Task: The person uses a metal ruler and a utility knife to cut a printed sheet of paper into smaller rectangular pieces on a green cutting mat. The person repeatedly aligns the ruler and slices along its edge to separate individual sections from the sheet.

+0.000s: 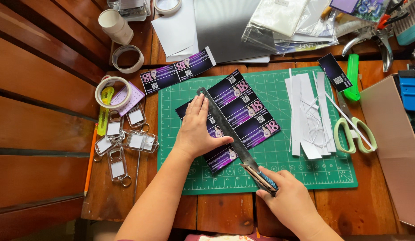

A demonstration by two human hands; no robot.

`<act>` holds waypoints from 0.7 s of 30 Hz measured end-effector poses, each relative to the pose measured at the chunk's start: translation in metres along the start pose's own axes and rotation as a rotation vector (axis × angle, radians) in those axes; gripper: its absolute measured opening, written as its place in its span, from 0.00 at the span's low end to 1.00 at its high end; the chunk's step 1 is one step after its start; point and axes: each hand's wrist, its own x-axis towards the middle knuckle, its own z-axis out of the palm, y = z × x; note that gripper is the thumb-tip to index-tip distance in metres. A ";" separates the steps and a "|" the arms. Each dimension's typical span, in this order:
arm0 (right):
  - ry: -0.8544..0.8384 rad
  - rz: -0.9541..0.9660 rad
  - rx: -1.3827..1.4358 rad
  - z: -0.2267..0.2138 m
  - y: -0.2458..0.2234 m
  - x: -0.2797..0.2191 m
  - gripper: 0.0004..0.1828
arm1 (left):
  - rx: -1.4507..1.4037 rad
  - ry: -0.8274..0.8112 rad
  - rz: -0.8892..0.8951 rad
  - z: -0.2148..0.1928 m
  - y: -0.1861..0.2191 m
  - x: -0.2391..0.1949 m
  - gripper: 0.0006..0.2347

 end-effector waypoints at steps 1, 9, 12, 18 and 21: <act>0.000 0.000 0.000 0.001 0.002 0.001 0.35 | 0.000 -0.001 0.000 0.000 0.000 0.000 0.57; 0.012 -0.014 -0.026 0.006 0.005 0.003 0.35 | 0.001 0.023 0.018 0.001 -0.001 0.001 0.57; 0.006 -0.010 -0.032 0.005 0.004 0.003 0.35 | 0.003 0.010 0.009 0.000 0.000 0.001 0.57; 0.063 -0.085 -0.057 0.007 0.005 0.001 0.36 | 0.047 -0.067 -0.028 -0.002 0.003 0.002 0.58; 0.088 -0.102 -0.051 0.010 0.009 0.001 0.34 | 0.075 -0.060 -0.006 -0.001 0.003 0.002 0.58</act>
